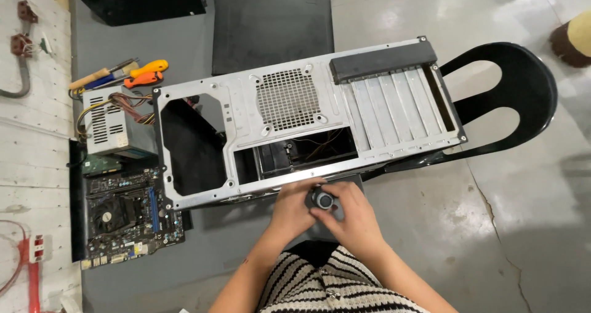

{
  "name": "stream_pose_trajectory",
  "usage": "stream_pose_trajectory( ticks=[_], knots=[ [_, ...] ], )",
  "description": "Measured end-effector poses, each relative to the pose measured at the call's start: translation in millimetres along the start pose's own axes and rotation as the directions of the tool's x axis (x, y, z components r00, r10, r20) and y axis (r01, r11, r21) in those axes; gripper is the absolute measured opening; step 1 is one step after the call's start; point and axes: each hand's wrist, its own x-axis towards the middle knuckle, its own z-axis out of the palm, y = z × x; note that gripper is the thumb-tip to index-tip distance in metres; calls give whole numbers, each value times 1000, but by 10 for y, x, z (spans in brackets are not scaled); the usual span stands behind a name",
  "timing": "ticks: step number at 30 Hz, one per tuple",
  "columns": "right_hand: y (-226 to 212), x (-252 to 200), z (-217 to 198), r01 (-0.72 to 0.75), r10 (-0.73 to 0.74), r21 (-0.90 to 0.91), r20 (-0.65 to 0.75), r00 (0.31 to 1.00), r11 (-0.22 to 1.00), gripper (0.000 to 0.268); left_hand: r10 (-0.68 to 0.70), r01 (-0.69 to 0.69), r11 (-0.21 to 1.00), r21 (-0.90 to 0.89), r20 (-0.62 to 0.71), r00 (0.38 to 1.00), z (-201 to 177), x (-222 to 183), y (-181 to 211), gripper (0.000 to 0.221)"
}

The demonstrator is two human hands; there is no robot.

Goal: The person is disassembling a desktop computer case by removing screws with a manual screwdriver and repositioning the chassis.

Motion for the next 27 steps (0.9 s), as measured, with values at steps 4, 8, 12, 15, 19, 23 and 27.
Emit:
stream_pose_trajectory(
  ticks=[4, 8, 12, 15, 19, 23, 27],
  knots=[
    [145, 54, 1, 75, -73, 6, -131, 989, 997, 43, 197, -180, 973, 146, -112, 974, 381, -96, -639, 69],
    [32, 229, -298, 100, -135, 255, 126, 983, 962, 35, 292, -287, 956, -62, 79, 953, -100, -155, -101, 64],
    [-123, 352, -570, 68, -216, 397, 342, 914, 915, 44, 285, -278, 958, -78, 120, 951, -149, -91, -299, 48],
    [-176, 297, -558, 109, -217, 326, 314, 924, 939, 55, 331, -331, 943, -3, 42, 943, 151, -82, -540, 55],
    [235, 158, -129, 38, -48, 108, 93, 994, 993, 52, 430, -430, 903, 19, -113, 896, 390, 23, -695, 64],
    [13, 240, -279, 25, -38, 111, 116, 993, 993, 46, 352, -326, 933, 150, -202, 914, 588, 52, -793, 58],
    [66, 315, -374, 140, -177, 139, 299, 938, 980, 44, 362, -357, 927, 111, -33, 931, 262, -108, -468, 52]
  ],
)
